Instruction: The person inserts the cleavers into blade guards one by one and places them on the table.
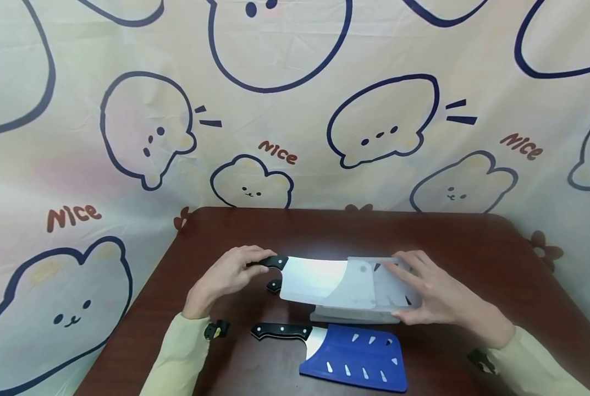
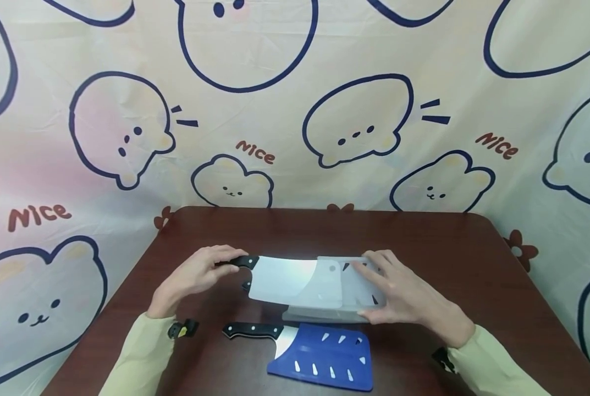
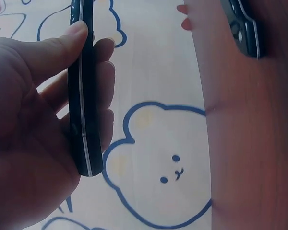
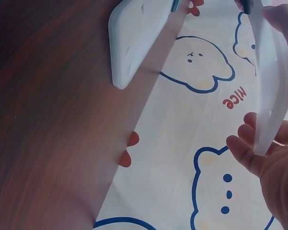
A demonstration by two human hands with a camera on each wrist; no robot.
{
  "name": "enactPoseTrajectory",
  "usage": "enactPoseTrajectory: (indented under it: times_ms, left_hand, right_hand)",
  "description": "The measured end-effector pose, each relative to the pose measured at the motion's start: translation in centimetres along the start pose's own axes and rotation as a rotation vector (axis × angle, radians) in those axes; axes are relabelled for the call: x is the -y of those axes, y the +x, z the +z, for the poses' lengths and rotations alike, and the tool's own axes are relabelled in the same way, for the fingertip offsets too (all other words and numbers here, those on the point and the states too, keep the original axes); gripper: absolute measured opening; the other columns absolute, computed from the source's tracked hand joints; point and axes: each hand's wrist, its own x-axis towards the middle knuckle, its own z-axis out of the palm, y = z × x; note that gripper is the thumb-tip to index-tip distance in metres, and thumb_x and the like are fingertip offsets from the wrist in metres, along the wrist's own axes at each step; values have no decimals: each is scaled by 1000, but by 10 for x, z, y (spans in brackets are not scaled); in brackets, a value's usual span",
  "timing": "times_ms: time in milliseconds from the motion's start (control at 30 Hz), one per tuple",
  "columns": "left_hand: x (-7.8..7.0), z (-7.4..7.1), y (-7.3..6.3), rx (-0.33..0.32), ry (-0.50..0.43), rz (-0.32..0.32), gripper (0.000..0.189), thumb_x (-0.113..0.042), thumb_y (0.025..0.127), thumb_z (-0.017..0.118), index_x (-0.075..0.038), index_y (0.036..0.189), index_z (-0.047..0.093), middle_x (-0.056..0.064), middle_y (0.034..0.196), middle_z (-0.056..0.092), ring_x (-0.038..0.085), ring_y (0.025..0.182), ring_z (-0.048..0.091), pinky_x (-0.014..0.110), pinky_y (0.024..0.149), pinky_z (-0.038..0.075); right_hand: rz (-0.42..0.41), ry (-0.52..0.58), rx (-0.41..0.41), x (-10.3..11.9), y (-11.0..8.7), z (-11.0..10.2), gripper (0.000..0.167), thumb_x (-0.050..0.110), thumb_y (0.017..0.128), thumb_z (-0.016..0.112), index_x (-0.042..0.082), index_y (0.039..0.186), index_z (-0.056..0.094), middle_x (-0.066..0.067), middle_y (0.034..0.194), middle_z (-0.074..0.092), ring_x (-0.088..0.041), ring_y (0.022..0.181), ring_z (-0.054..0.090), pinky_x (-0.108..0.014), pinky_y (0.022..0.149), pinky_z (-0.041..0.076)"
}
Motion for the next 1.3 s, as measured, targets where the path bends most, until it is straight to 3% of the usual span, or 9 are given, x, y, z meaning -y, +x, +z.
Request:
enactPoseTrajectory:
  times_ms: [367, 633, 867, 1100, 1300]
  left_hand:
    - [-18, 17, 13, 19, 16, 5, 37, -20, 95, 65, -21, 132, 63, -3, 117, 68, 13, 94, 56, 30, 80, 51]
    - [-31, 28, 21, 22, 21, -21, 38, -20, 94, 65, -19, 132, 63, 0, 119, 67, 16, 99, 59, 35, 85, 53]
    - [-38, 38, 29, 12, 36, -11, 37, -20, 94, 66, -20, 131, 64, 0, 115, 68, 15, 96, 58, 33, 84, 52]
    - [-43, 40, 33, -29, 53, 2, 36, -21, 93, 67, -19, 129, 65, 1, 114, 68, 18, 97, 58, 41, 89, 49]
    - [-45, 39, 33, -15, 65, 3, 37, -22, 94, 66, -21, 131, 64, 0, 117, 68, 18, 101, 57, 41, 92, 48]
  right_hand:
    - [9, 14, -2, 4, 3, 6, 90, 64, 67, 77, 12, 138, 56, -12, 136, 51, -23, 121, 43, -40, 80, 56]
    - [26, 6, -2, 5, 4, 10, 93, 63, 64, 79, 13, 138, 54, -14, 138, 50, -25, 124, 43, -42, 83, 57]
    - [28, 1, 8, 6, 10, 14, 90, 67, 69, 73, 13, 139, 54, -14, 138, 50, -25, 121, 44, -42, 83, 55]
    - [31, -1, 15, 7, 17, 12, 89, 68, 71, 71, 12, 139, 54, -15, 139, 50, -26, 120, 46, -42, 84, 56]
    - [2, 12, -27, 6, 17, 14, 88, 68, 70, 73, 12, 137, 56, -15, 138, 51, -26, 118, 47, -42, 81, 57]
